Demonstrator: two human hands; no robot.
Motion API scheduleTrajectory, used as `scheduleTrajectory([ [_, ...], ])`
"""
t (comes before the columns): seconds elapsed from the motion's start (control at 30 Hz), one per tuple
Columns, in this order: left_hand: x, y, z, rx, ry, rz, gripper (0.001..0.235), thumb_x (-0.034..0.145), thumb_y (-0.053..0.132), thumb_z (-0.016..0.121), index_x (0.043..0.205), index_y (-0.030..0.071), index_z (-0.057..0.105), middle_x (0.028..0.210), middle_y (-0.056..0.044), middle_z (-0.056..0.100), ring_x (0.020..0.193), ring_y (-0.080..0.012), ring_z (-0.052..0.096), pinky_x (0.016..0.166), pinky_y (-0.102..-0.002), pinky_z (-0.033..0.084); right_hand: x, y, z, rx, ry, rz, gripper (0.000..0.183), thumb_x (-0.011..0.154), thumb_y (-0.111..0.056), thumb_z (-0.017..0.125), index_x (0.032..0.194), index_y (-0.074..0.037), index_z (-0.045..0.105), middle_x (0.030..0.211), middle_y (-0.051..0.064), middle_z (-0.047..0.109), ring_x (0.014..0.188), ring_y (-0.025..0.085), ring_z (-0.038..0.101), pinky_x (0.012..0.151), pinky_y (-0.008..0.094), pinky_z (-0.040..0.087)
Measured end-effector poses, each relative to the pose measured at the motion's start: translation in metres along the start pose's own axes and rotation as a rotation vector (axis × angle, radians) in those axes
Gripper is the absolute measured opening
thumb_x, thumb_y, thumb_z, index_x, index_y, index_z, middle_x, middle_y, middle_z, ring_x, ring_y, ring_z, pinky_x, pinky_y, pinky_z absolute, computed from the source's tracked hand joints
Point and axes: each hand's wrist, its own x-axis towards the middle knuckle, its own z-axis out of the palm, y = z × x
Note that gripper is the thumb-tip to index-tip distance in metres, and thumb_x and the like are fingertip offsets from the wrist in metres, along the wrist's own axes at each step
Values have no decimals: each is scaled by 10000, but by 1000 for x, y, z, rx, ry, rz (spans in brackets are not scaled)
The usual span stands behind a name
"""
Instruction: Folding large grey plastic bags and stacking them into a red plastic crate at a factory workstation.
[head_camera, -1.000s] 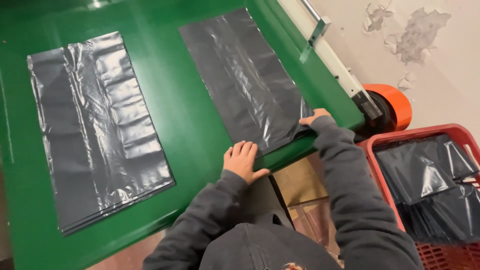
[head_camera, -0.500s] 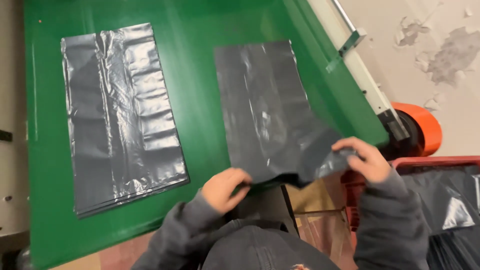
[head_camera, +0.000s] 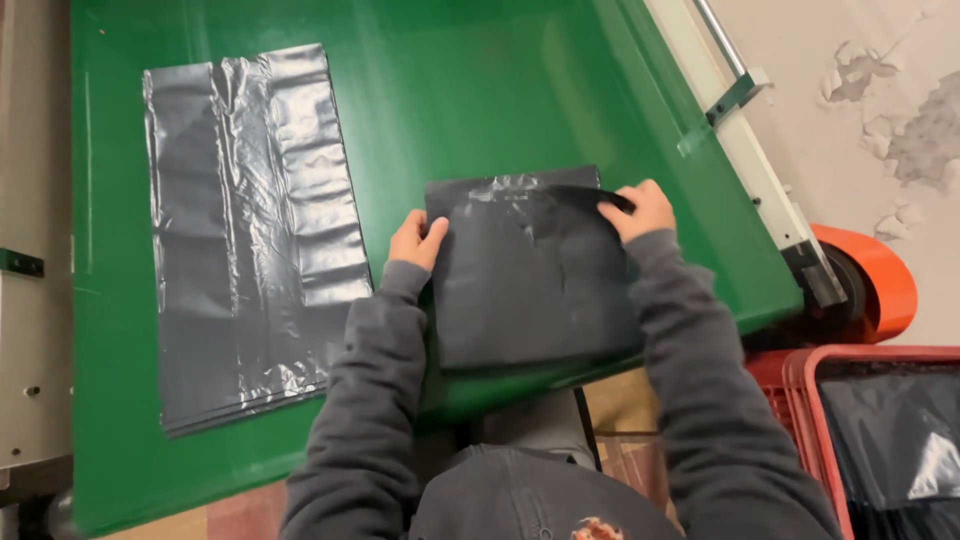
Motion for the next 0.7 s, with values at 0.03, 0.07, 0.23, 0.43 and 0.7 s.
scheduleTrajectory([
  [0.03,8,-16,4,49,46,-25,293,963,260,743,1044,5,622,799,-66,646,721,-120,572,667,-305,503,13,15,22,19,-9,30,332,825,-299,877,968,-27,751,918,147,603,823,320,622,726,418,512],
  [0.07,17,-32,8,97,92,-50,315,936,277,774,1024,9,632,822,-67,674,742,-133,612,698,-314,531,26,30,44,38,-19,59,363,816,-326,872,983,-30,746,959,145,606,849,319,624,746,421,520],
  [0.23,10,-32,8,166,94,-63,303,850,241,770,1033,43,631,853,-69,718,762,-178,696,735,-335,571,52,37,82,-52,-127,93,542,743,-371,878,1150,-56,709,1154,138,621,1052,351,569,915,437,488],
  [0.43,-12,6,3,384,98,-89,290,867,194,733,1079,44,605,923,-116,709,805,-273,694,748,-393,555,73,6,75,-170,-404,172,689,702,-412,880,1293,-152,637,1274,117,611,1212,359,500,1038,478,411],
  [0.7,-52,71,34,452,-46,246,495,909,393,775,1247,90,578,1206,-111,659,1122,-317,648,942,-420,546,77,-3,75,-135,-608,268,475,765,-348,848,1147,-125,676,1152,110,685,1121,323,607,984,455,473],
])
